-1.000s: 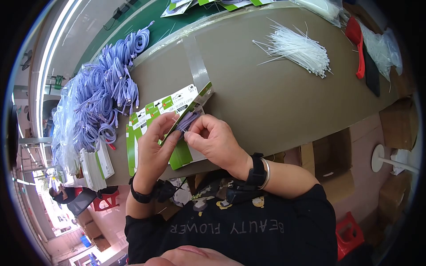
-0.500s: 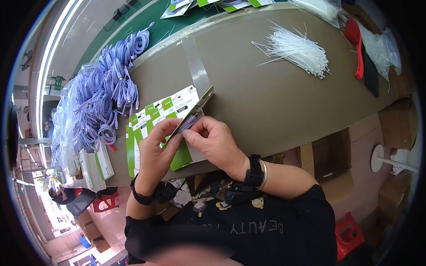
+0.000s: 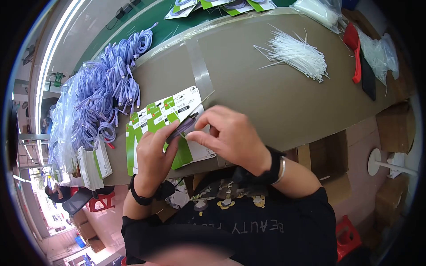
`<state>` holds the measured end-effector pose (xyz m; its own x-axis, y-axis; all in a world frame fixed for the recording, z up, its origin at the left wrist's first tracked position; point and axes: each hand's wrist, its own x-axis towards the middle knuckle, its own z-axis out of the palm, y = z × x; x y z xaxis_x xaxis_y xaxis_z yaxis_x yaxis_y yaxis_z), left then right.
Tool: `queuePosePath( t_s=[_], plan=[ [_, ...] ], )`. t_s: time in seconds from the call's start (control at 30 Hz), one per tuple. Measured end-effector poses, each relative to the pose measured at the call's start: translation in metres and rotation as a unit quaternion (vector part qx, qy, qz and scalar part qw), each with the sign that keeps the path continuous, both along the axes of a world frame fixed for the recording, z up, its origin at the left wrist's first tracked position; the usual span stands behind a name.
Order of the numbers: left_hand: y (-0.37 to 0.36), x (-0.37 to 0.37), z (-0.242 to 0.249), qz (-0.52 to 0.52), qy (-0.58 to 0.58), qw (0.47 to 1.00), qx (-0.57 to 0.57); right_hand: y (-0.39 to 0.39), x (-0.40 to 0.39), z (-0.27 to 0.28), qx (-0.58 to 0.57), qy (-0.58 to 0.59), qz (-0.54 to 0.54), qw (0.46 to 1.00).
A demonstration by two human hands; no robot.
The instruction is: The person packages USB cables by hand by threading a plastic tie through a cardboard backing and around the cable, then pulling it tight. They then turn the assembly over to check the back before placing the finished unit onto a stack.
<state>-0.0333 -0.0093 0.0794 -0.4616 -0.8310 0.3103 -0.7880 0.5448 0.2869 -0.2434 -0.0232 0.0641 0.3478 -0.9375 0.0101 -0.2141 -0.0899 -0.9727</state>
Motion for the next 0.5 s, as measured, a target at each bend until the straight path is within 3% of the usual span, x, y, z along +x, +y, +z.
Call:
queuePosePath(
  t_s=[0.07, 0.23, 0.33, 0.37, 0.43, 0.5],
  plan=[
    [0.002, -0.002, -0.001, -0.02, -0.015, 0.999, -0.03, -0.002, -0.009, 0.013, -0.314, 0.049, -0.065, 0.946],
    [0.006, -0.014, 0.006, -0.096, -0.095, 0.98, -0.143, -0.029, 0.001, 0.026, -0.389, 0.159, 0.004, 0.907],
    [0.008, -0.014, 0.011, -0.099, -0.122, 0.973, -0.171, -0.038, 0.005, 0.027, -0.224, 0.115, 0.15, 0.956],
    [0.008, -0.013, 0.012, -0.095, -0.123, 0.972, -0.175, -0.039, 0.009, 0.027, -0.225, 0.115, 0.152, 0.956],
    [0.01, -0.012, 0.014, -0.09, -0.124, 0.972, -0.179, -0.038, 0.018, 0.022, -0.321, 0.106, 0.029, 0.941],
    [0.012, -0.012, 0.016, -0.097, -0.091, 0.986, -0.098, -0.039, 0.023, 0.018, -0.363, 0.1, -0.034, 0.926]
  ],
)
